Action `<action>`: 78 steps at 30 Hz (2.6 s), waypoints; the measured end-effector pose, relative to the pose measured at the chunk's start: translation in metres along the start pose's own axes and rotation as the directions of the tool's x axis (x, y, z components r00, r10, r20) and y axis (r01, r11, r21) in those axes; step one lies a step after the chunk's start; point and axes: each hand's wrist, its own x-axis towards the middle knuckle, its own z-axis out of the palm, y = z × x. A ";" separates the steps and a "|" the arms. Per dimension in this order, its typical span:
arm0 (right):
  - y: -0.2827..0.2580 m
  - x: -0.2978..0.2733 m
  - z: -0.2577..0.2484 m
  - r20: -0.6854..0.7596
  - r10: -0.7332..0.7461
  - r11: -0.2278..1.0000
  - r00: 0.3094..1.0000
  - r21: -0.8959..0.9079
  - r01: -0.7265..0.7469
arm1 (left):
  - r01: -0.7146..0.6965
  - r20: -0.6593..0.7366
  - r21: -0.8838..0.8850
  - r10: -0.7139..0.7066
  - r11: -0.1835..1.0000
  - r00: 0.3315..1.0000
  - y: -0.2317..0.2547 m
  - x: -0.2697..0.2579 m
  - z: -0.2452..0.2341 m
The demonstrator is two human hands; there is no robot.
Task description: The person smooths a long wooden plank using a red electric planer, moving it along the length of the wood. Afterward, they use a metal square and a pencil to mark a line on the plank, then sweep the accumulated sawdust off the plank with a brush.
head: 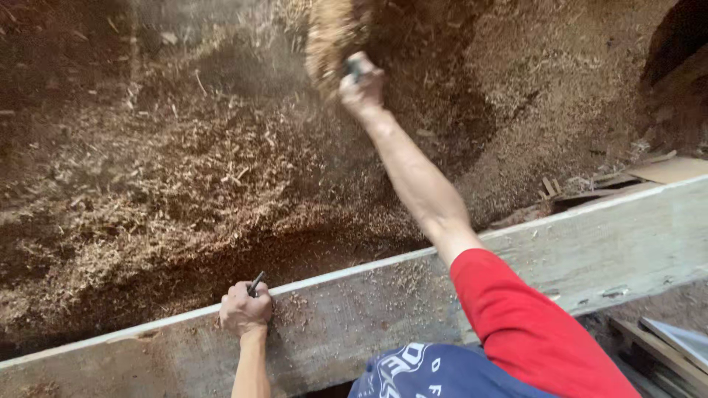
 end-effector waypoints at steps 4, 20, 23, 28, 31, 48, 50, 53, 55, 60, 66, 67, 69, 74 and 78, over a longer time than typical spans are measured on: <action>-0.046 -0.022 0.030 0.181 -0.106 0.980 0.978 0.186 0.071 | 0.024 0.002 -0.033 -0.023 0.999 1.000 0.002 0.003 -0.003; -0.033 0.029 0.054 0.028 -0.350 0.933 0.936 -0.078 0.351 | -0.003 -0.052 -0.130 -0.004 0.992 0.999 0.006 0.004 -0.004; -0.061 0.001 0.099 0.089 -0.353 0.895 0.931 0.323 0.308 | -0.018 -0.070 -0.131 0.009 0.991 0.998 0.007 0.003 -0.004; -0.104 -0.056 0.099 0.412 -0.471 0.875 0.780 0.335 0.351 | -0.021 -0.083 -0.154 0.008 0.988 0.997 0.007 0.005 -0.005; -0.126 -0.055 0.076 0.377 -0.593 0.800 0.711 0.176 0.574 | 0.006 -0.076 -0.150 -0.018 0.989 0.997 0.008 0.002 -0.006; -0.026 0.038 0.114 0.207 -0.283 0.936 0.936 -0.155 0.317 | -0.014 -0.087 -0.185 -0.003 0.983 0.996 0.012 0.006 -0.010; -0.053 0.021 0.144 0.286 -0.308 0.932 0.907 -0.099 0.347 | -0.005 -0.048 -0.167 -0.003 0.986 0.999 0.010 0.004 -0.009; -0.081 -0.017 0.148 0.074 -0.699 0.585 0.711 0.630 0.510 | -0.007 -0.063 -0.155 -0.003 0.988 0.998 0.009 0.003 -0.009; -0.098 -0.041 0.127 0.415 -0.644 0.763 0.643 0.401 0.506 | -0.024 -0.113 -0.172 0.004 0.985 0.994 0.010 0.003 -0.009; -0.151 -0.098 0.034 0.427 -0.697 0.711 0.576 0.309 0.632 | 0.014 -0.043 -0.141 -0.020 0.990 0.999 0.008 0.003 -0.007; -0.090 -0.098 -0.074 -0.092 -0.508 0.839 0.856 0.172 0.516 | -0.004 -0.063 -0.105 -0.003 0.994 0.998 0.006 0.001 -0.006; -0.060 -0.086 -0.101 -0.046 -0.546 0.827 0.836 -0.191 0.529 | -0.010 -0.069 -0.105 0.003 0.994 0.998 0.006 -0.001 -0.005; -0.009 -0.060 -0.133 -0.093 -0.105 0.951 0.990 -0.300 0.073 | -0.004 -0.039 -0.087 0.001 0.996 0.999 0.005 0.000 -0.003; 0.028 -0.027 -0.126 -0.120 0.109 0.939 0.987 -0.313 -0.141 | -0.025 0.008 -0.056 0.025 0.998 1.000 0.004 0.003 -0.002; -0.022 -0.035 -0.056 0.094 -0.361 0.929 0.928 -0.052 0.367 | -0.050 0.024 -0.050 0.051 0.998 0.998 0.002 0.002 -0.002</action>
